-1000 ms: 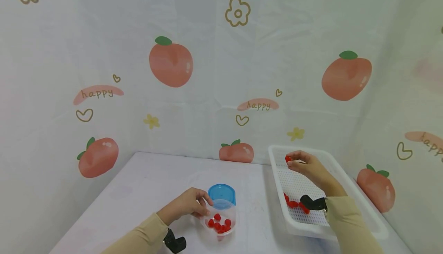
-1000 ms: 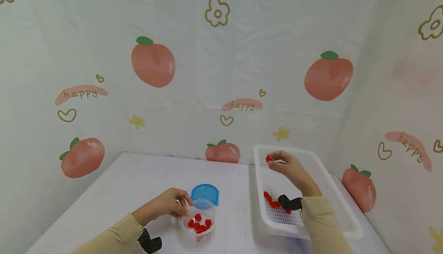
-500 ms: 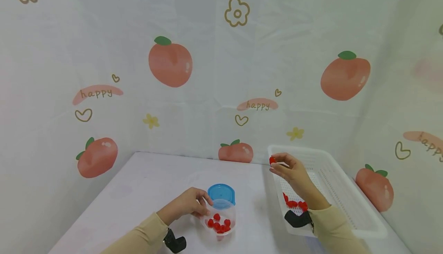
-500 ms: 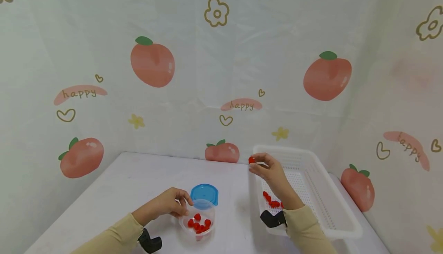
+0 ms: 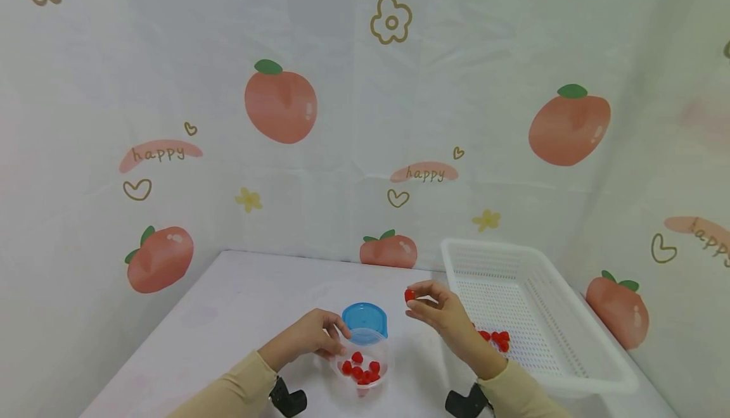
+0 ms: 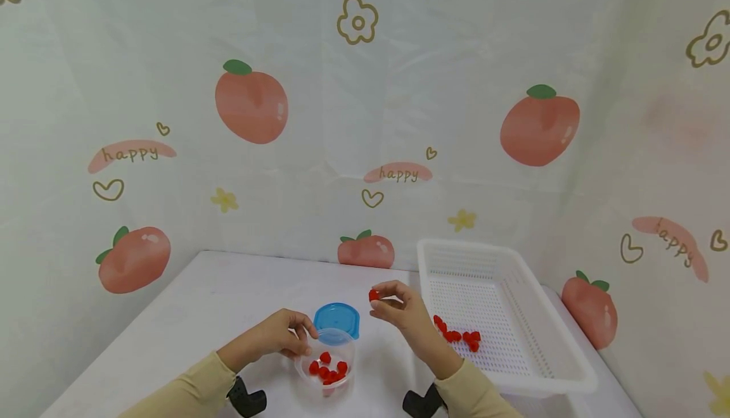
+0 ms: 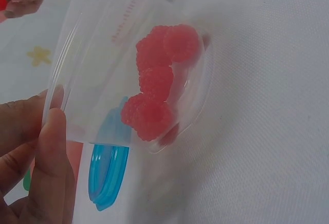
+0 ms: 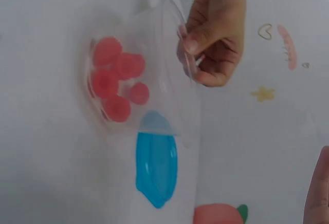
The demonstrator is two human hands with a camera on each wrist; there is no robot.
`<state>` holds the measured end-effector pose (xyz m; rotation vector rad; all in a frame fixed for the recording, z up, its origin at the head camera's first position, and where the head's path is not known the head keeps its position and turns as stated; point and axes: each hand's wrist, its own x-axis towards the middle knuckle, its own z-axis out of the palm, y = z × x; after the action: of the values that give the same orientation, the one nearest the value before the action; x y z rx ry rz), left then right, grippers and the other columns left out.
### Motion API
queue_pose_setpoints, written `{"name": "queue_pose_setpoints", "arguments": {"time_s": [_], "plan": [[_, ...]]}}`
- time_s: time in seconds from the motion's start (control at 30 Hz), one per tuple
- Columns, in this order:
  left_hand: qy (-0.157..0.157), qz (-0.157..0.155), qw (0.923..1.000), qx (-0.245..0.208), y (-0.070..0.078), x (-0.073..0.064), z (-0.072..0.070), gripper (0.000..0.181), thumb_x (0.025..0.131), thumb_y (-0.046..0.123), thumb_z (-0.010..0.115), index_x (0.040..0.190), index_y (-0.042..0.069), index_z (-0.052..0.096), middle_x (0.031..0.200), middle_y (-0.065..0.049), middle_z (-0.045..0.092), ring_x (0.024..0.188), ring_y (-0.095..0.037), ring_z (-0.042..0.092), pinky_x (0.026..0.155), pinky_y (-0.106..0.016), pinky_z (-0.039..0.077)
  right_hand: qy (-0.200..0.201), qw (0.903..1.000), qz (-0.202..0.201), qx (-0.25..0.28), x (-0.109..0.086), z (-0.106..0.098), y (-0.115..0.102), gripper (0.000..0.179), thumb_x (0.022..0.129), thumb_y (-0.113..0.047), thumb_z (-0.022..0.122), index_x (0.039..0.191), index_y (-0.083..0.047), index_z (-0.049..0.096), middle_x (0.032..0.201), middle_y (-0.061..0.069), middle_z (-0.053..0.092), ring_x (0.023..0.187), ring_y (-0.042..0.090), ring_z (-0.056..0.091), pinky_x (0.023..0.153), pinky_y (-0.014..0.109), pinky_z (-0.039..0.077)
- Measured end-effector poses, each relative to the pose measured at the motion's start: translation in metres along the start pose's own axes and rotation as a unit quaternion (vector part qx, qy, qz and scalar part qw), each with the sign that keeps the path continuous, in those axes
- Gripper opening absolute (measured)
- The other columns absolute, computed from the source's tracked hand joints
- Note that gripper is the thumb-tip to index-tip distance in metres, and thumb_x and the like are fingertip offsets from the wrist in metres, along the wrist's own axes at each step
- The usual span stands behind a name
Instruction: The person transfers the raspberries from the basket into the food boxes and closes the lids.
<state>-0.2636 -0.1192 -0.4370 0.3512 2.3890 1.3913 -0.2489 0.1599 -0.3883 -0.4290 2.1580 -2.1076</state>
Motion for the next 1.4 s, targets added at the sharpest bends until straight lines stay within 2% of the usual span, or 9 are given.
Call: {"name": "queue_pose_setpoints", "arguments": {"time_s": [0.27,0.43,0.63,0.9,1.13,1.4], "plan": [[0.000,0.002,1.0000,-0.002,-0.001,0.000,0.000,0.018,0.078,0.008,0.080,0.094,0.006,0.071,0.075,-0.005,0.058,0.056,-0.012,0.059,0.058,-0.024,0.057,-0.020,0.9992,0.023,-0.025,-0.007,0.022,0.024,0.038,0.089,-0.015,0.070,0.118,0.006,0.056,0.108,0.012,0.059,0.094,0.022,0.066,0.085,0.030,0.057],[0.001,0.003,1.0000,-0.001,0.000,-0.001,0.000,0.019,0.078,0.008,0.079,0.095,0.005,0.071,0.075,-0.005,0.058,0.056,-0.012,0.059,0.058,-0.025,0.057,-0.032,0.9975,0.053,-0.034,-0.011,0.030,0.037,0.037,0.089,-0.018,0.070,0.116,0.004,0.058,0.105,0.009,0.059,0.092,0.021,0.066,0.085,0.032,0.057],[0.001,0.002,1.0000,0.001,0.001,-0.002,0.000,0.022,0.078,0.008,0.079,0.098,0.003,0.071,0.074,-0.005,0.058,0.056,-0.013,0.059,0.058,-0.025,0.057,-0.054,0.9940,0.081,-0.050,-0.011,0.035,0.050,0.035,0.088,-0.017,0.070,0.116,0.000,0.059,0.107,0.007,0.060,0.098,0.025,0.065,0.088,0.035,0.056],[-0.005,0.005,0.9999,-0.010,0.000,0.000,0.000,0.022,0.078,0.007,0.078,0.098,0.002,0.070,0.075,-0.005,0.058,0.058,-0.012,0.061,0.060,-0.025,0.058,-0.069,0.9922,0.078,-0.069,-0.009,0.036,0.050,0.034,0.088,-0.017,0.070,0.114,0.002,0.060,0.104,0.007,0.064,0.095,0.026,0.066,0.086,0.034,0.057],[-0.005,0.004,1.0000,-0.007,-0.001,0.001,-0.001,0.022,0.078,0.007,0.079,0.098,0.003,0.071,0.075,-0.005,0.058,0.058,-0.012,0.060,0.060,-0.025,0.058,-0.087,0.9896,0.078,-0.084,-0.006,0.036,0.048,0.031,0.088,-0.013,0.069,0.113,0.003,0.060,0.102,0.005,0.066,0.087,0.016,0.063,0.084,0.035,0.058],[-0.005,0.007,0.9999,-0.006,-0.002,0.001,-0.001,0.021,0.078,0.008,0.079,0.097,0.004,0.071,0.075,-0.005,0.058,0.058,-0.012,0.059,0.060,-0.025,0.058,-0.087,0.9878,0.087,-0.096,-0.005,0.037,0.046,0.032,0.087,-0.014,0.070,0.113,0.002,0.061,0.101,0.004,0.066,0.083,0.014,0.060,0.082,0.032,0.058]]}}
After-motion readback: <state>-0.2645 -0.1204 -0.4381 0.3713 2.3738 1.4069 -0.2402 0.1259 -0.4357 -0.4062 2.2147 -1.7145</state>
